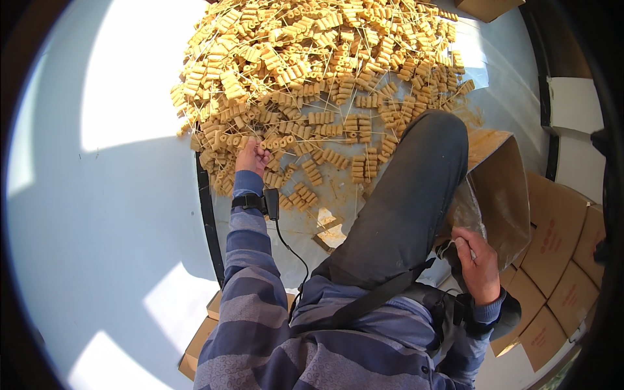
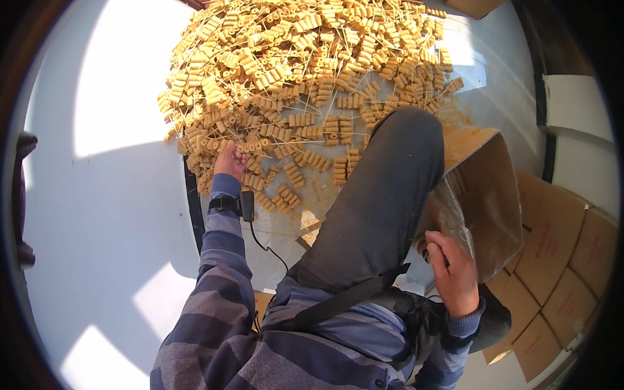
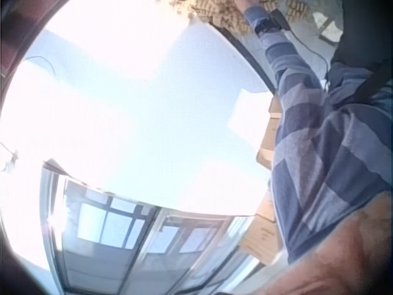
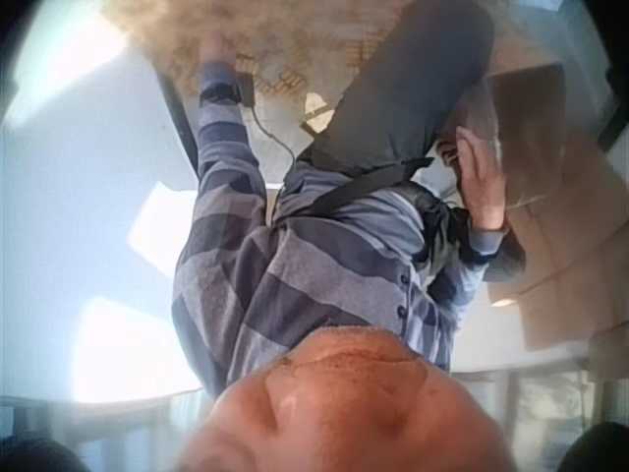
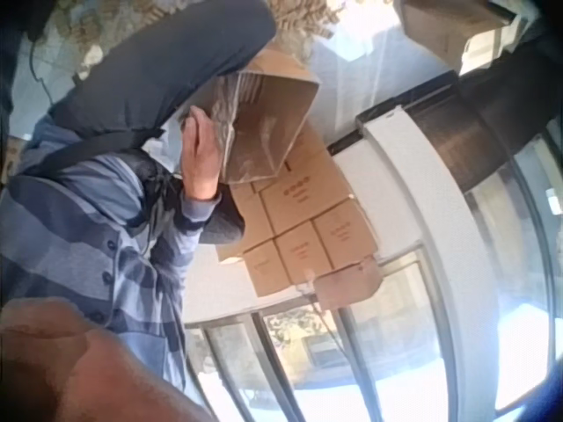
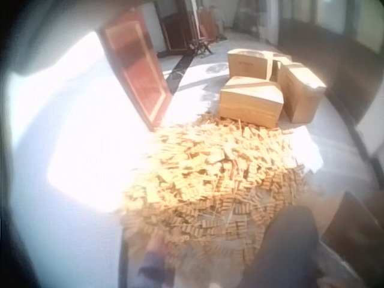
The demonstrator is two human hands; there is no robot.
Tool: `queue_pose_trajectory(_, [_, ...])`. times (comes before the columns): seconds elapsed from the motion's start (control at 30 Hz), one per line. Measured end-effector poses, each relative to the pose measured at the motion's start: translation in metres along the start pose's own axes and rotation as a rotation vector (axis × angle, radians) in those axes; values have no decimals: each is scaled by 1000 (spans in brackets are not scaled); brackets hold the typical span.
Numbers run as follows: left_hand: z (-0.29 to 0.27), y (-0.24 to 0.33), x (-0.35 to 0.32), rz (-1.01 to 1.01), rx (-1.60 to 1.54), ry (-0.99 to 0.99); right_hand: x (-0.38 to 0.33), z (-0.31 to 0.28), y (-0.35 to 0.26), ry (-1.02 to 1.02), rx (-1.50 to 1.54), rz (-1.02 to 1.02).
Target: The person threads small cylindrical snack pieces onto thin wooden skewers, then places the completed skewers into a cardboard box. The person repeats this process multiple times, handling the snacks and skewers by hand.
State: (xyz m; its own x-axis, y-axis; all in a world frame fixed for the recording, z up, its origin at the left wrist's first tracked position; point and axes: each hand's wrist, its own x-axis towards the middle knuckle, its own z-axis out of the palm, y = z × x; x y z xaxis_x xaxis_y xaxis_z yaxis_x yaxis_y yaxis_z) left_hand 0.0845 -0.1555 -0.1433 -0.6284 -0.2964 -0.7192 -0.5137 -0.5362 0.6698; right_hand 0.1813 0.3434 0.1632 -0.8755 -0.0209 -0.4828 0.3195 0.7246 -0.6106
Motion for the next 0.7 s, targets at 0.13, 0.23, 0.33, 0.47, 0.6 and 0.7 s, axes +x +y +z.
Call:
queue_pose_trajectory(0.13, [-1,13,-35,55,-193,20,11,4,-42,9,84,-146])
queue_pose_trajectory(0.23, [11,24,-65,118,-203,-101,19,19,-75,200,-77,-484])
queue_pose_trajectory(0.33, [36,33,-101,146,-205,-246,30,41,-106,278,-371,-681])
queue_pose_trajectory(0.47, [68,46,-154,190,-230,-439,70,83,-130,307,-686,-745])
queue_pose_trajectory(0.6, [87,52,-193,126,-267,-570,76,97,-128,-4,-726,-584])
queue_pose_trajectory(0.7, [94,58,-197,144,-280,-517,62,87,-117,-150,-519,-437])
